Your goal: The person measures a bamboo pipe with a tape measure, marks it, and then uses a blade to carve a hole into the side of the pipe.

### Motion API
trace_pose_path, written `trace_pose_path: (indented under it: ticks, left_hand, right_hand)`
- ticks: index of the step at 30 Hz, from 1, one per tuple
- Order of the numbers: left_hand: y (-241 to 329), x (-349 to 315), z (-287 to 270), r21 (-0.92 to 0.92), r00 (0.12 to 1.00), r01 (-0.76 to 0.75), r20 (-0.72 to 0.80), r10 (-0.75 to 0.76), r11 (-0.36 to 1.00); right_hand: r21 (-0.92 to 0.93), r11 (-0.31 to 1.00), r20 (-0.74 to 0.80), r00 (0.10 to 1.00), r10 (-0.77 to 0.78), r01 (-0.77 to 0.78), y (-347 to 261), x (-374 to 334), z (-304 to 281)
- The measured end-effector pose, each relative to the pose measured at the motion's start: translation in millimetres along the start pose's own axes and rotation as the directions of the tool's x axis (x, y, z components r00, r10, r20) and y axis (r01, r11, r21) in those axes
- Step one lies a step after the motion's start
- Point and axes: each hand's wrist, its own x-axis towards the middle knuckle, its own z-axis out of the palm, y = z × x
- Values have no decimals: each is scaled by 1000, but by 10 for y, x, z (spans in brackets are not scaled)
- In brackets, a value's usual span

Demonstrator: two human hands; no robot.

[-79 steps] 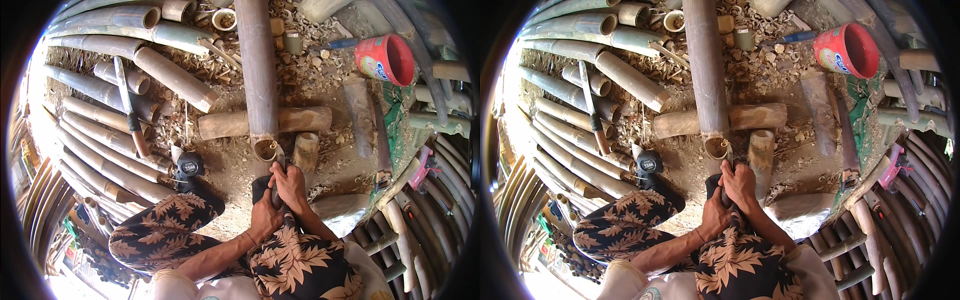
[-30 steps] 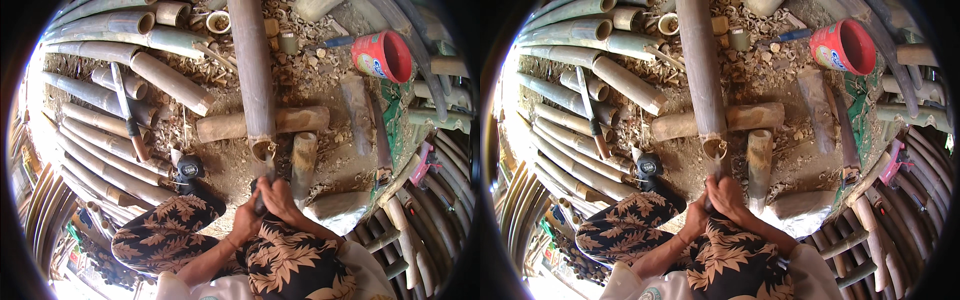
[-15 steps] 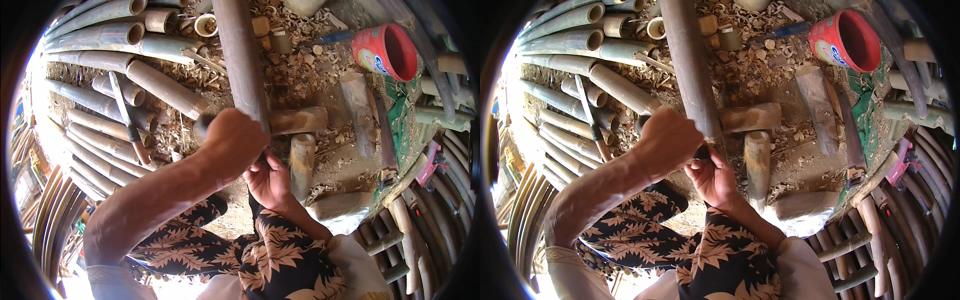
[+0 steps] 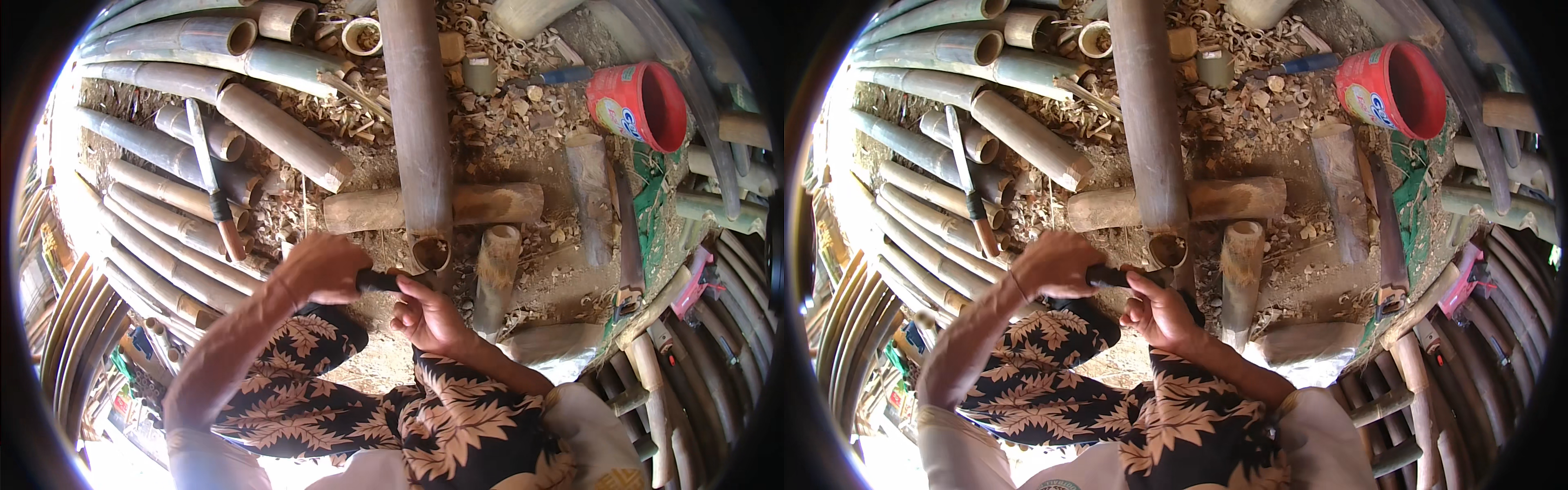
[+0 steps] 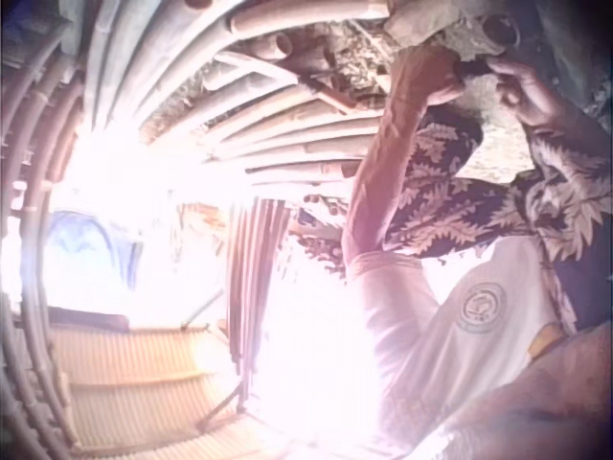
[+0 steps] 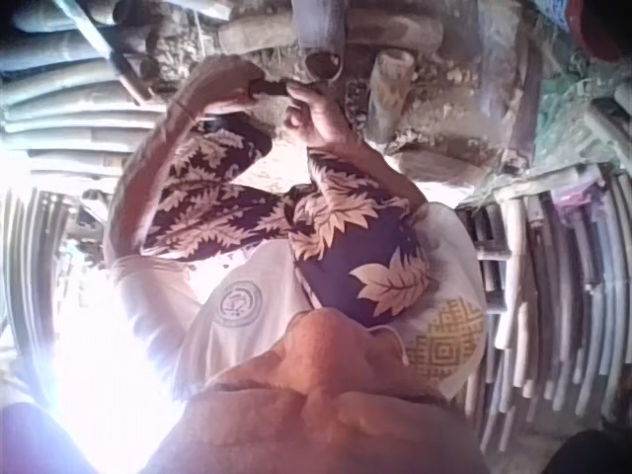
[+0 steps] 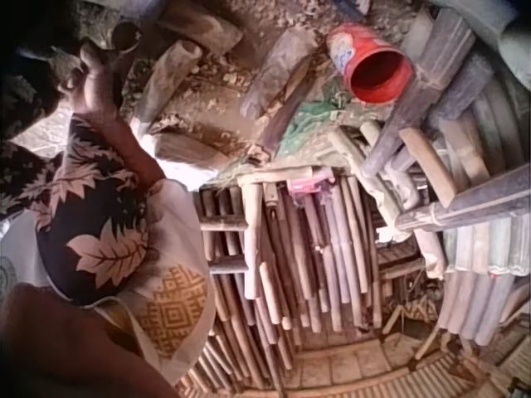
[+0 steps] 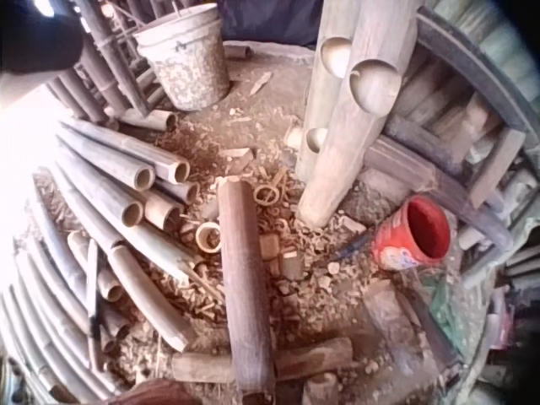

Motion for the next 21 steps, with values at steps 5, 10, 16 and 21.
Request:
trace_pose_path:
  ticks: [5, 10, 16, 21]
  left_hand:
    - [564, -81, 1153, -484, 933, 166, -204, -295, 859]
    - [1406, 148, 1334, -897, 876, 161, -61, -478, 411]
    - [1571, 248, 1333, -825, 882, 69, -212, -421, 561]
    - [798, -361, 540, 131, 962, 192, -222, -160, 973]
  right_hand:
    - [-706, 708, -275, 923, -270, -3, -7, -191, -77]
    - [-998, -58, 29, 759, -651, -12, -156, -258, -356]
    - [-985, -97, -41, 732, -680, -146, -289, -259, -157]
    - [-308, 940, -48, 985, -166, 144, 96, -90, -327]
